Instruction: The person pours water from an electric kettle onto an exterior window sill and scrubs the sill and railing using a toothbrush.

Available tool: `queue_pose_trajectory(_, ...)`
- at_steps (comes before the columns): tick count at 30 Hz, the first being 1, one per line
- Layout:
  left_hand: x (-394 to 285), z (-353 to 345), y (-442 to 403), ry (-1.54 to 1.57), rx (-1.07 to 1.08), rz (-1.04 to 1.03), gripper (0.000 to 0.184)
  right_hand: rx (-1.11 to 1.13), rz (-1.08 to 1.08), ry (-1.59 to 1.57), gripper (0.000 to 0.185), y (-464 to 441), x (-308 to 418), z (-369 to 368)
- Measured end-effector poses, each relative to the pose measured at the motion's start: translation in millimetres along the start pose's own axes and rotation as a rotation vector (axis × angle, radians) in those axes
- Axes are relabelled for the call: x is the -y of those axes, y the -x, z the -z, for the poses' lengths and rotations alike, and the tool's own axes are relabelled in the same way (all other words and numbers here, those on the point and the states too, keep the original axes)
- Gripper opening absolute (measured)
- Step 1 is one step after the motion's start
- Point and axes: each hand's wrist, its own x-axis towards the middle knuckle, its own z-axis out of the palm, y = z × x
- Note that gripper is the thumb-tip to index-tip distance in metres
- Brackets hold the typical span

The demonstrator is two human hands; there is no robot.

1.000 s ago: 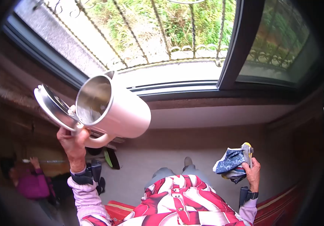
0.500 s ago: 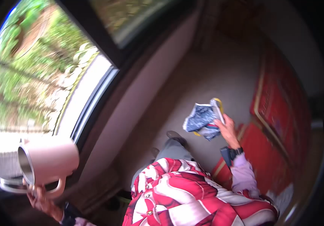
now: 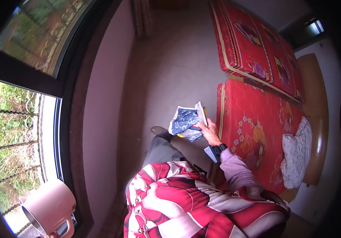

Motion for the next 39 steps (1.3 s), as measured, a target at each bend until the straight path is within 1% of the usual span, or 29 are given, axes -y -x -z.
queue_pose_trajectory(2,1,1,2,-0.015,-0.002,-0.046,0.042,-0.107,-0.088,-0.055,0.029,-1,-23,3)
queue_pose_trajectory(3,2,1,2,-0.037,0.001,-0.074,0.042,-0.164,-0.202,-0.112,0.027,-2,-37,11)
queue_pose_trajectory(4,3,2,1,-0.067,0.004,-0.118,0.042,-0.272,-0.106,-0.124,0.029,-12,-82,19)
queue_pose_trajectory(5,6,4,-1,-0.11,0.024,-0.166,0.042,-0.294,-0.189,-0.212,0.03,-4,-80,37)
queue_pose_trajectory(6,11,9,-5,-0.16,0.048,-0.211,0.042,-0.348,-0.226,-0.163,0.031,-6,-103,54)
queue_pose_trajectory(7,18,14,-8,-0.249,0.085,-0.236,0.026,-0.478,-0.047,0.085,0.03,-5,-118,71)
queue_pose_trajectory(8,31,21,-11,-0.208,0.111,0.028,0.03,-0.533,-0.234,0.4,0.035,12,-77,94)
queue_pose_trajectory(10,20,25,-7,0.041,0.025,0.41,0.046,-0.406,0.001,0.947,0.035,16,-104,153)
queue_pose_trajectory(11,16,26,-8,0.051,0.02,0.392,0.043,-0.612,-0.265,0.784,0.031,8,-111,173)
queue_pose_trajectory(12,19,24,-7,0.032,0.029,0.304,0.048,-0.587,0.542,1.193,0.025,-13,-193,231)
queue_pose_trajectory(13,10,19,-8,0.154,-0.052,0.407,0.051,-0.77,0.293,1.018,0.027,-23,-190,250)
queue_pose_trajectory(14,19,25,-10,0.11,-0.032,0.405,0.051,-0.948,0.058,0.816,0.03,-35,-189,269)
queue_pose_trajectory(15,16,22,-11,0.162,0.005,0.384,0.051,-0.983,0.066,0.895,0.036,-49,-193,293)
queue_pose_trajectory(16,8,19,-10,0.135,-0.011,0.399,0.049,-0.942,0.364,0.962,0.037,-87,-228,337)
queue_pose_trajectory(18,16,23,-8,0.109,0.021,0.364,0.053,-0.973,0.33,0.963,0.035,-102,-168,330)
queue_pose_trajectory(20,15,20,-13,0.115,0.013,0.338,0.052,-0.829,0.412,0.936,0.032,-117,-105,286)
queue_pose_trajectory(21,12,18,-13,0.105,0.006,0.337,0.046,-0.71,0.464,0.895,0.03,-117,-66,242)
queue_pose_trajectory(22,8,17,-14,0.095,0.002,0.333,0.04,-0.452,0.266,0.5,0.027,-93,-2,179)
queue_pose_trajectory(23,6,18,-15,0.084,0.0,0.328,0.034,-0.419,0.541,0.691,0.029,-90,18,133)
queue_pose_trajectory(24,7,21,-16,0.018,0.032,0.299,0.036,-0.299,0.547,0.448,0.027,-96,35,87)
queue_pose_trajectory(25,5,21,-15,0.007,0.029,0.304,0.037,-0.194,0.63,0.599,0.028,-51,100,36)
queue_pose_trajectory(26,3,21,-15,-0.006,0.031,0.306,0.038,-0.019,0.816,0.478,0.03,-46,119,-2)
queue_pose_trajectory(28,3,26,-13,-0.046,0.057,0.272,0.039,0.2,0.95,0.346,0.029,6,194,-72)
queue_pose_trajectory(30,9,28,-12,-0.113,0.083,0.191,0.039,0.428,0.885,0.193,0.02,46,238,-128)
queue_pose_trajectory(31,8,28,-12,-0.131,0.083,0.166,0.038,0.484,1.009,0.163,0.018,70,264,-151)
queue_pose_trajectory(32,8,24,-10,-0.018,0.031,0.237,0.038,0.542,1.131,0.13,0.015,95,289,-171)
queue_pose_trajectory(34,5,17,-6,0.203,-0.075,0.374,0.037,0.685,1.24,-0.025,0.014,134,323,-207)
queue_pose_trajectory(37,33,24,9,0.139,-0.067,0.391,0.037,0.926,1.316,-0.243,0.021,186,359,-251)
queue_pose_trajectory(39,21,14,5,0.22,-0.144,0.484,0.034,1.074,1.383,-0.272,0.028,209,373,-272)
